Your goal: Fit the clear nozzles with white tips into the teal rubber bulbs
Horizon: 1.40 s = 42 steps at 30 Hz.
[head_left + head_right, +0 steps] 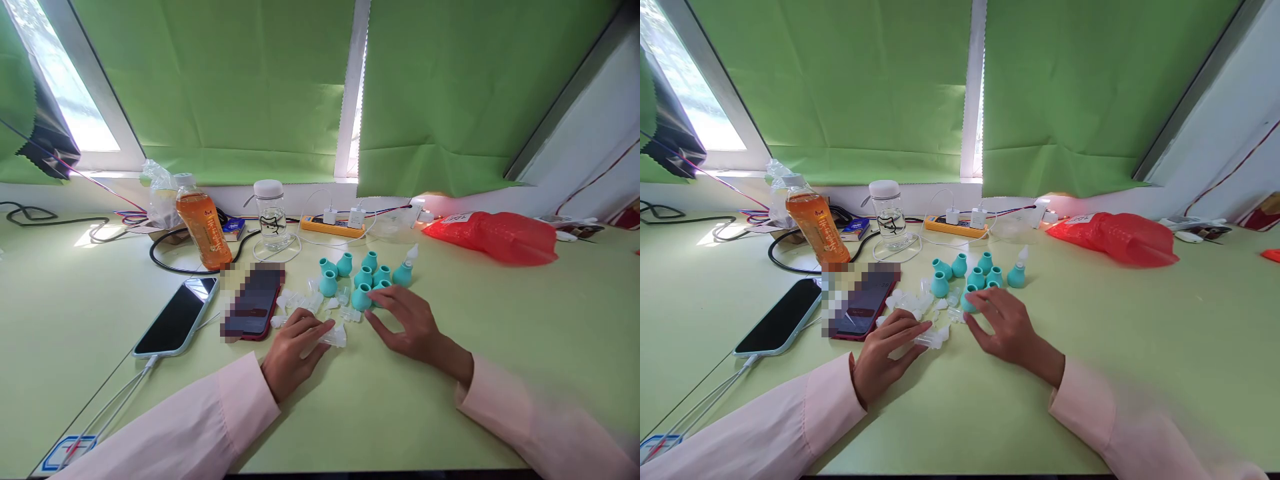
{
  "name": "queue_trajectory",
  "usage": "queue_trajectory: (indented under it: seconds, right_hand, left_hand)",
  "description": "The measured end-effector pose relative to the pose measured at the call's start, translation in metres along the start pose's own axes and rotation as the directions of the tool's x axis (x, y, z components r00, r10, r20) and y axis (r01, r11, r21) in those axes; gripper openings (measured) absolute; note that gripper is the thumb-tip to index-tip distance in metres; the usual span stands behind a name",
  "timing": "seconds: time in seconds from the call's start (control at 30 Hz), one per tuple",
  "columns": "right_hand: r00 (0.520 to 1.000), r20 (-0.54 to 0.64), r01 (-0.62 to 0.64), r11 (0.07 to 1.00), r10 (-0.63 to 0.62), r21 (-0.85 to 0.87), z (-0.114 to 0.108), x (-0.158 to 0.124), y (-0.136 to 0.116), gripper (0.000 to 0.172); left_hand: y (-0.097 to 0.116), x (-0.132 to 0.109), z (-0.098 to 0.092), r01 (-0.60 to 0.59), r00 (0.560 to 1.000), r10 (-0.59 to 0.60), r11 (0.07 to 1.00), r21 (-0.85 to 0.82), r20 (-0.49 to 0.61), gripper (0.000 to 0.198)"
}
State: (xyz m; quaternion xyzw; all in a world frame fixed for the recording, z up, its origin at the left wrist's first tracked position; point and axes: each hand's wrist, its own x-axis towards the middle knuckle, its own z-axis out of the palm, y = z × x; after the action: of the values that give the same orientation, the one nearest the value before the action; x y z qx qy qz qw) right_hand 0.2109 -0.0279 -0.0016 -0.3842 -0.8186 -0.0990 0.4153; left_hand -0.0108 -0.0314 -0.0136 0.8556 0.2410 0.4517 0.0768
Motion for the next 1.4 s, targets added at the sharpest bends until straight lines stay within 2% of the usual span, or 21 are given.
queue_trajectory:
  seconds: [0.07,0.13,0.2,0.27,0.4,0.5,0.57,0.63,0.7,0.77,0.9,1.13,1.27,1.4]
  right_hand:
    - [1.0,0.006,0.007,0.971,-0.006,-0.24,0.0,0.005,0.012,0.027]
    - [0.997,0.051,-0.033,0.911,0.059,-0.41,0.003,0.008,0.019,0.031]
    - [0.989,0.092,-0.06,0.868,0.12,-0.494,0.008,0.007,0.021,0.033]
    - [0.982,0.105,-0.082,0.859,0.155,-0.506,0.014,0.005,0.021,0.033]
    - [0.981,0.074,-0.134,0.906,0.179,-0.401,0.023,0.0,0.022,0.027]
    - [0.987,-0.006,-0.155,0.945,0.16,-0.287,0.021,0.001,0.02,0.021]
    - [0.989,-0.094,-0.132,0.97,0.115,-0.204,0.016,0.003,0.016,0.018]
    - [0.988,-0.145,-0.058,0.994,0.044,-0.094,0.009,0.004,0.01,0.021]
    - [0.994,-0.106,0.033,0.998,-0.027,0.055,0.004,0.003,0.002,0.027]
    - [0.996,-0.005,0.085,0.98,-0.086,0.177,0.001,0.0,-0.006,0.033]
    - [0.976,0.159,0.122,0.975,-0.152,0.187,0.0,-0.006,-0.017,0.034]
    - [0.979,0.175,0.088,0.992,-0.103,0.09,-0.003,-0.008,-0.025,0.028]
    - [0.972,0.204,0.089,0.988,-0.114,0.127,-0.003,-0.008,-0.029,0.027]
    - [0.971,0.232,0.017,0.982,-0.06,0.186,-0.003,-0.006,-0.034,0.022]
  left_hand:
    - [0.0,0.001,0.0,0.046,0.998,-0.046,0.999,-0.008,0.032,0.03]
    - [0.002,0.0,0.0,0.084,0.994,-0.085,0.996,0.017,0.062,0.03]
    - [0.005,-0.001,0.0,0.127,0.989,-0.13,0.991,0.052,0.072,0.028]
    - [0.007,-0.002,-0.001,0.168,0.982,-0.173,0.984,0.068,0.078,0.025]
    - [0.01,-0.004,-0.002,0.198,0.973,-0.2,0.98,0.032,0.118,0.022]
    - [0.009,-0.004,-0.002,0.169,0.982,-0.168,0.986,-0.007,0.08,0.02]
    - [0.008,-0.004,-0.001,0.139,0.989,-0.138,0.99,-0.021,0.042,0.018]
    - [0.007,-0.004,-0.001,0.144,0.989,-0.144,0.989,-0.016,0.02,0.016]
    - [0.007,-0.003,-0.001,0.201,0.98,-0.201,0.98,0.005,-0.004,0.021]
    - [0.008,-0.003,-0.001,0.253,0.967,-0.253,0.967,0.019,-0.03,0.028]
    - [0.008,-0.003,0.0,0.188,0.981,-0.19,0.981,-0.056,-0.032,0.026]
    - [0.008,-0.004,0.001,0.126,0.991,-0.121,0.987,-0.102,0.057,0.03]
    - [0.008,-0.004,0.001,0.099,0.995,-0.1,0.992,-0.08,-0.01,0.036]
    - [0.01,-0.003,0.001,0.046,0.996,-0.051,0.997,-0.066,-0.076,0.03]
